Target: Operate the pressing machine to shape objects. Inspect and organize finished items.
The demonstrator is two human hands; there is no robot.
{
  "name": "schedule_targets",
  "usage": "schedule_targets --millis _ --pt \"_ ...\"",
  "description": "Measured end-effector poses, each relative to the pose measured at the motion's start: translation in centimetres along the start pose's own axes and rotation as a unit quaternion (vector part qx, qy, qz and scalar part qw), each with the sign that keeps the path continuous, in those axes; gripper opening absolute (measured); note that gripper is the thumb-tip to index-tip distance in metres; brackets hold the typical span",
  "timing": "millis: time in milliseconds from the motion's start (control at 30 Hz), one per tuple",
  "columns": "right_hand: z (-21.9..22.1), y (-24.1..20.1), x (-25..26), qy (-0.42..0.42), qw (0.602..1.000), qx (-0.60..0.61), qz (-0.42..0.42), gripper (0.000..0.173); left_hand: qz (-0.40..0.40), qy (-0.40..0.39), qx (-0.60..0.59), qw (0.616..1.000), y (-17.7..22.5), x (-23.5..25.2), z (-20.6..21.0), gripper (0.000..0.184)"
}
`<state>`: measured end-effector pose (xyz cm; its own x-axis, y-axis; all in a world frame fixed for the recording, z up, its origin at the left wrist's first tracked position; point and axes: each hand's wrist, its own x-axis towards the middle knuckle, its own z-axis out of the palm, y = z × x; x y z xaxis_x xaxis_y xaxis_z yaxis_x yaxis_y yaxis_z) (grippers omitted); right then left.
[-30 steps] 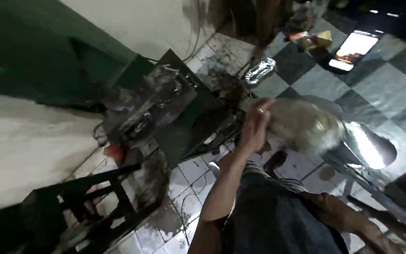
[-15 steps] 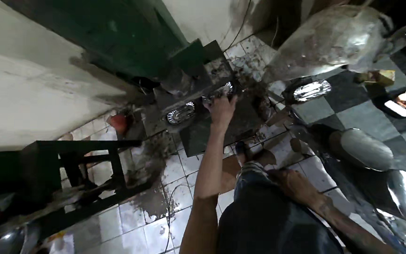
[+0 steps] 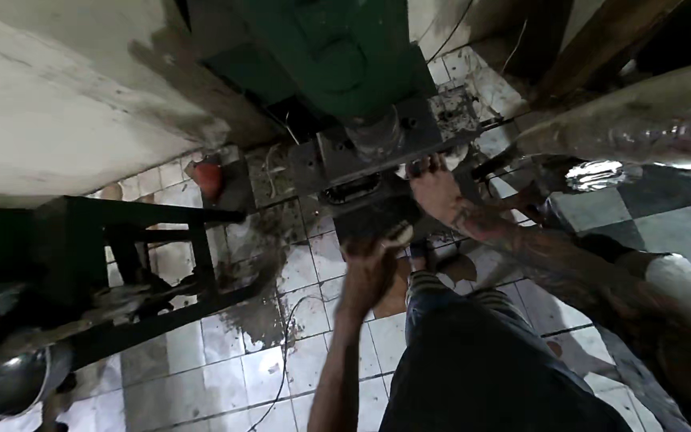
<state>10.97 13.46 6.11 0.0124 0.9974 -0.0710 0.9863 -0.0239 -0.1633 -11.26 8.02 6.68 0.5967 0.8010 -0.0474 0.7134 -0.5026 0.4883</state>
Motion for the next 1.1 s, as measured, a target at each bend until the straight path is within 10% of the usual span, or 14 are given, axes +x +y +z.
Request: schedule_targets --millis 200,333,533,800,933,1100 --pt "0.7 1.8 0.1 -0.008 0.998 0.0 -0.062 0.044 -0.017 -0.356 -0.195 0.914 5.4 -6.3 9.1 0.031" --pt "1.9 4.0 0.3 0.072 0.987 0.055 -0.136 0.043 0.004 -0.437 -0.212 0.874 4.7 -6.7 11.2 0.03" --pt "2.4 2.7 0.1 0.04 0.991 0.056 -0.116 0.054 -0.032 -0.474 -0.3 0.827 2.0 -9.7 12.3 0.035" --pt "3.5 -12.8 5.0 -0.07 0.983 0.128 -0.112 0.047 -0.086 -0.42 -0.351 0.833 -0.3 -12.0 11.8 0.034" --pt "-1.4 -7.2 3.6 -0.211 0.949 0.153 -0.178 0.053 -0.182 -0.392 -0.383 0.816 0.0 -12.5 11.1 0.035" --pt "-18.4 4.9 -3.1 -0.222 0.963 0.029 -0.146 0.026 -0.139 -0.27 -0.254 0.918 0.9 -10.5 11.0 0.026"
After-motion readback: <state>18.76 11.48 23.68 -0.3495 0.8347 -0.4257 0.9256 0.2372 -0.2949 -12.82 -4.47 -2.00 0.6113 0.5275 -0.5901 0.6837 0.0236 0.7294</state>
